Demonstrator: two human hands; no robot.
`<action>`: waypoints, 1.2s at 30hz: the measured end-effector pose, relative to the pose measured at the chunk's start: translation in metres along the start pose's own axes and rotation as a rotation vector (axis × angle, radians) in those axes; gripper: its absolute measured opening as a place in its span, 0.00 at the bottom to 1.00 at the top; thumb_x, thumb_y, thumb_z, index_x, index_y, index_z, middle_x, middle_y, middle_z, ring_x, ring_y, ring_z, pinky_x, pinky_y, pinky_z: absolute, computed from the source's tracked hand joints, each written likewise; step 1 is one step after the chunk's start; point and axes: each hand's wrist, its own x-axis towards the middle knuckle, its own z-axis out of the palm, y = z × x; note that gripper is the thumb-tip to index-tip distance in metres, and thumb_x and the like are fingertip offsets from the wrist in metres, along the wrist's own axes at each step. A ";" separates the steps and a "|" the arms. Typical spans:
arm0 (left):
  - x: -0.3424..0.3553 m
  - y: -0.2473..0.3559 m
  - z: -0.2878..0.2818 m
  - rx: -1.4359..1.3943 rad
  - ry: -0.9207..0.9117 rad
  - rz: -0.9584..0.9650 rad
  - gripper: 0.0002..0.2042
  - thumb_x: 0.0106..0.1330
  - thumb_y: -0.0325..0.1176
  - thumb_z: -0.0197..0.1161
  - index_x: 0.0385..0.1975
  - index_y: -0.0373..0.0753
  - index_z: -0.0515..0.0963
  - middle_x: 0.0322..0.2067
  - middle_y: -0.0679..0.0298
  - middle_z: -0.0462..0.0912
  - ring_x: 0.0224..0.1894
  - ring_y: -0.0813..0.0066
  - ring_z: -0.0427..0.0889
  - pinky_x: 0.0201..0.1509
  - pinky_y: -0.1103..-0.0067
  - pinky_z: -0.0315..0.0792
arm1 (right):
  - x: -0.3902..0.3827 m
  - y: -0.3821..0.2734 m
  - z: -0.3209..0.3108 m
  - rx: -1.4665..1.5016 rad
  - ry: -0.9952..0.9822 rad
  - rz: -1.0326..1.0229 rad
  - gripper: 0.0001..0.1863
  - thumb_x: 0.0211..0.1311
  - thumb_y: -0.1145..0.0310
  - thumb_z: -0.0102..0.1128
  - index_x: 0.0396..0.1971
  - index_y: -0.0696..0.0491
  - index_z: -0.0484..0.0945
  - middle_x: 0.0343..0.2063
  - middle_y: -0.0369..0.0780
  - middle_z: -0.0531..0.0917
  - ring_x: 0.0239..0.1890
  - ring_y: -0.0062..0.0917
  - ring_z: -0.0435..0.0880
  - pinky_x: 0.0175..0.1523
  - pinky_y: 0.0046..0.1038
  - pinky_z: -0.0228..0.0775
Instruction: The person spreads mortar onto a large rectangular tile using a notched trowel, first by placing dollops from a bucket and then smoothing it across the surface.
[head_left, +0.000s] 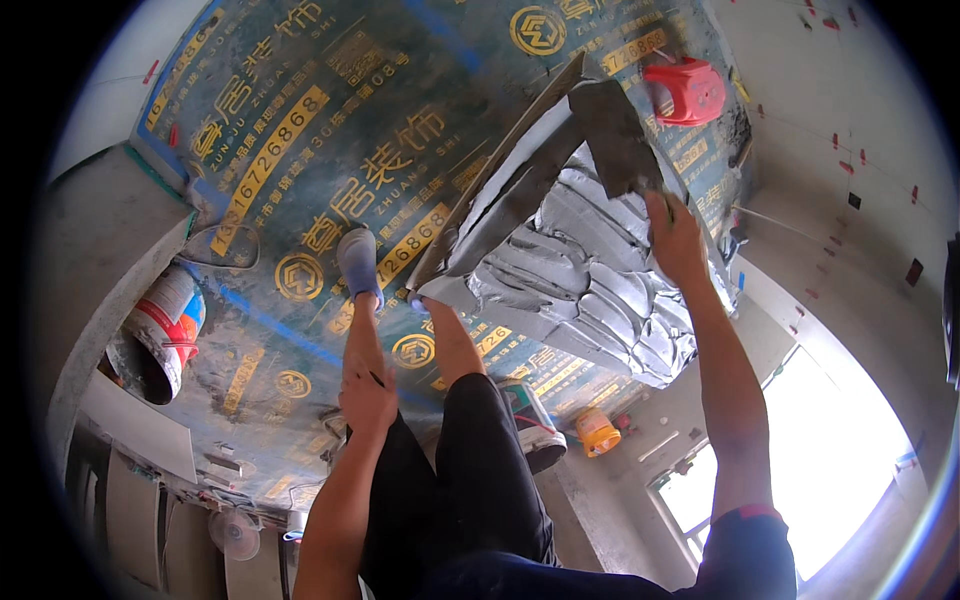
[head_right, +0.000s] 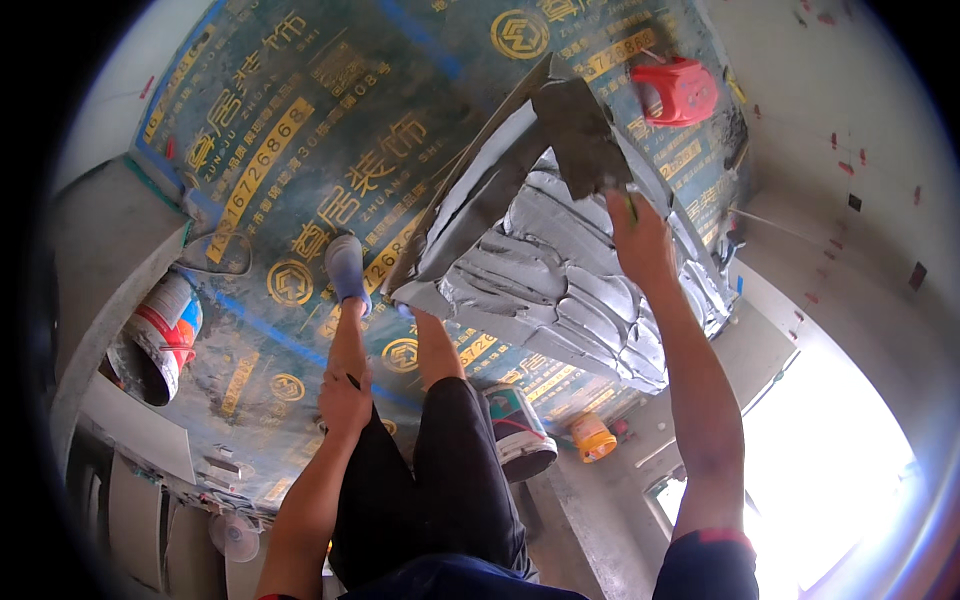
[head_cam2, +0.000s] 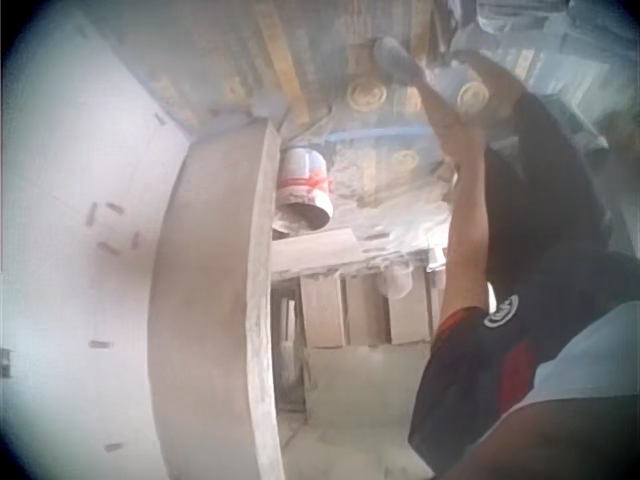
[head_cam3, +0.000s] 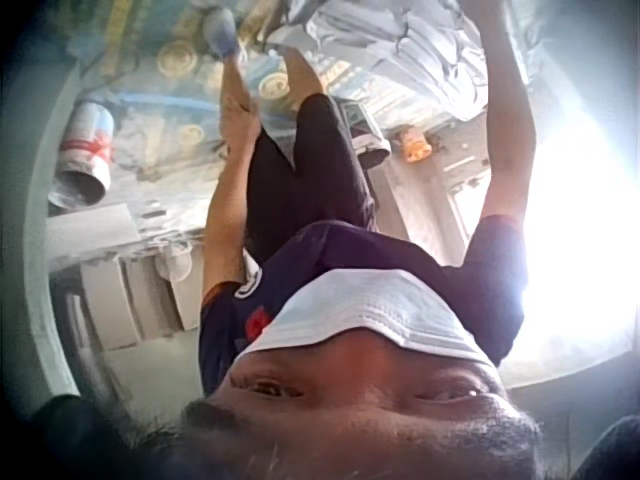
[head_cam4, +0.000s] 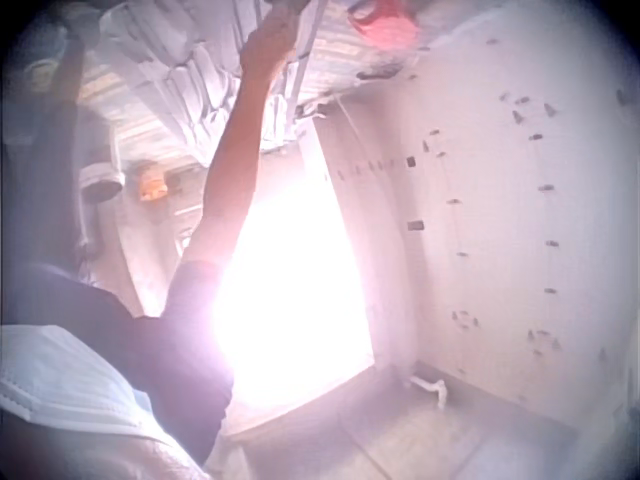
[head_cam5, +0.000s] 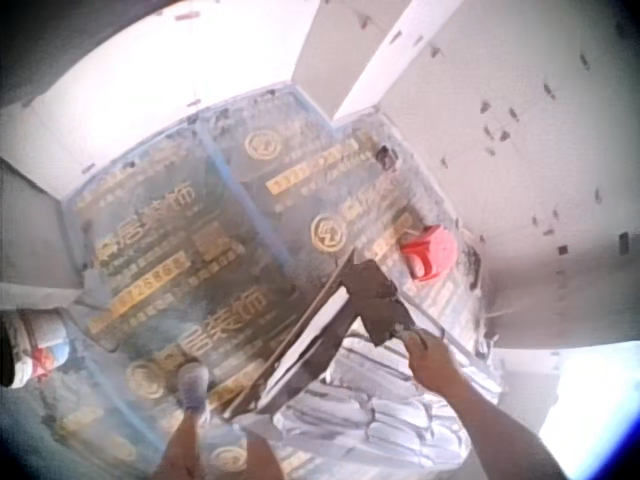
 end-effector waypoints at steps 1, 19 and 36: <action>0.002 0.004 -0.001 0.002 -0.014 0.010 0.35 0.65 0.54 0.55 0.60 0.29 0.61 0.49 0.45 0.71 0.47 0.48 0.76 0.50 0.61 0.72 | 0.021 0.019 0.004 -0.009 0.050 -0.111 0.26 0.67 0.46 0.49 0.43 0.56 0.78 0.25 0.53 0.82 0.27 0.50 0.82 0.32 0.43 0.72; -0.002 -0.027 0.022 -0.080 0.118 0.014 0.33 0.64 0.55 0.55 0.54 0.28 0.66 0.45 0.44 0.74 0.43 0.48 0.77 0.45 0.60 0.73 | -0.085 -0.096 0.067 -0.241 -0.638 -0.361 0.24 0.63 0.43 0.52 0.44 0.49 0.75 0.31 0.45 0.83 0.31 0.42 0.84 0.35 0.40 0.76; 0.000 -0.024 0.005 -0.218 -0.022 -0.039 0.31 0.65 0.53 0.56 0.52 0.27 0.69 0.50 0.42 0.73 0.48 0.46 0.76 0.53 0.59 0.69 | -0.022 -0.075 0.010 -0.142 -0.331 -0.132 0.22 0.68 0.50 0.50 0.47 0.54 0.73 0.28 0.56 0.81 0.33 0.55 0.80 0.36 0.50 0.70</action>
